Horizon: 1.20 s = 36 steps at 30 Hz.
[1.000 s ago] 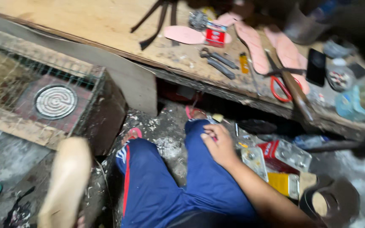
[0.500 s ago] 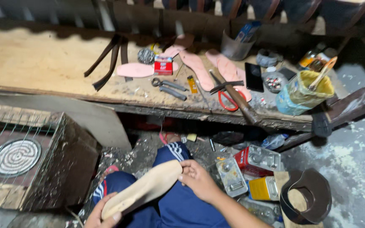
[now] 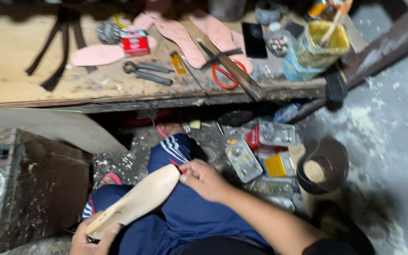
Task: The person sits on the floor of a shoe workshop and assembles a shoe. They hammer an insole onto a wooden shoe last, press and fit the insole board, pull a black fabric upper over the last, and trim excess material with red-handled scissors.
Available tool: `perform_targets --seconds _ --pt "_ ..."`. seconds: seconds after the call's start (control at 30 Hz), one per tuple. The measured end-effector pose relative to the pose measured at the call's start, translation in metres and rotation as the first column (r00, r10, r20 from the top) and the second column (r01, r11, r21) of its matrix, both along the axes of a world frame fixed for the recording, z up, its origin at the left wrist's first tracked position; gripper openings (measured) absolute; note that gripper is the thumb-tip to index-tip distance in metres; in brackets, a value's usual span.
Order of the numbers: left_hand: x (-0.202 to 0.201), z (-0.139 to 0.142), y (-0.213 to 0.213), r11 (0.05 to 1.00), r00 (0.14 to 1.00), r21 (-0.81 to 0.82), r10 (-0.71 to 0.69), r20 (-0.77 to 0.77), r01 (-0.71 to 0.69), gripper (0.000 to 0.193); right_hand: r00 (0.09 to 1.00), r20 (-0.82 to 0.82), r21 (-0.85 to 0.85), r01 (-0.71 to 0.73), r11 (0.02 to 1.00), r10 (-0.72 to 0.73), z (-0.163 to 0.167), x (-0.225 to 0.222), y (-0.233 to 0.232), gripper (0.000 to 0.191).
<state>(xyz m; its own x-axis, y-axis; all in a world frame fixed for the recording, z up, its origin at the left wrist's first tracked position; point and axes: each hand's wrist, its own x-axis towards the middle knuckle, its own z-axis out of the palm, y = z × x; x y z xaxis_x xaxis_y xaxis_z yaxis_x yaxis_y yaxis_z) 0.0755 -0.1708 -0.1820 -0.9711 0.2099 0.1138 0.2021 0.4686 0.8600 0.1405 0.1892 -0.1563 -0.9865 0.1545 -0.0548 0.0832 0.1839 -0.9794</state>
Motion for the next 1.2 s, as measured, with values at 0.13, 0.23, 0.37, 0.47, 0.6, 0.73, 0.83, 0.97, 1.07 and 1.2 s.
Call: perform_targets --seconds 0.13,0.23,0.37,0.47,0.6,0.73,0.83,0.97,1.07,1.2 --pt "0.008 -0.014 0.005 0.976 1.000 0.216 -0.029 0.004 0.027 0.061 0.987 -0.094 0.444 0.159 0.882 -0.130 -0.026 0.022 0.059 0.035" --pt "0.000 -0.019 -0.004 0.959 0.987 0.236 -0.144 -0.076 0.158 0.059 0.937 -0.152 0.754 0.315 0.576 -0.314 -0.043 0.055 0.122 0.049" --pt "-0.024 -0.018 -0.011 0.930 0.910 0.366 -0.159 0.383 0.008 0.054 0.781 -0.086 0.948 0.255 0.190 -0.618 -0.049 0.114 0.191 0.066" --pt "-0.040 -0.010 -0.011 0.887 0.675 0.366 -0.087 0.733 -0.283 0.052 0.601 0.049 0.979 0.130 0.158 -0.798 -0.048 0.145 0.215 0.070" --pt "-0.045 -0.002 -0.015 0.819 0.489 0.340 -0.084 0.868 -0.462 0.052 0.546 -0.074 0.962 0.258 0.084 -0.834 -0.048 0.167 0.220 0.080" --pt "-0.027 -0.005 -0.030 0.811 0.544 0.357 -0.057 0.837 -0.464 0.059 0.545 -0.071 0.922 0.356 0.154 -0.836 -0.042 0.172 0.214 0.082" --pt "0.004 -0.011 -0.043 0.766 0.770 0.542 -0.098 0.630 -0.346 0.071 0.420 0.280 0.941 0.056 0.333 -0.863 -0.037 0.171 0.207 0.068" --pt "0.023 -0.007 -0.046 0.747 0.823 0.565 -0.042 0.567 -0.352 0.074 0.419 0.405 0.914 -0.188 0.359 -0.813 -0.034 0.175 0.197 0.052" --pt "0.036 0.006 -0.043 0.701 0.810 0.557 0.050 0.584 -0.445 0.068 0.528 0.378 0.924 -0.271 0.271 -0.761 -0.035 0.181 0.193 0.048" --pt "0.046 0.021 -0.047 0.701 0.834 0.569 0.066 0.547 -0.429 0.062 0.541 0.381 0.924 -0.193 0.330 -0.750 -0.041 0.185 0.192 0.047"
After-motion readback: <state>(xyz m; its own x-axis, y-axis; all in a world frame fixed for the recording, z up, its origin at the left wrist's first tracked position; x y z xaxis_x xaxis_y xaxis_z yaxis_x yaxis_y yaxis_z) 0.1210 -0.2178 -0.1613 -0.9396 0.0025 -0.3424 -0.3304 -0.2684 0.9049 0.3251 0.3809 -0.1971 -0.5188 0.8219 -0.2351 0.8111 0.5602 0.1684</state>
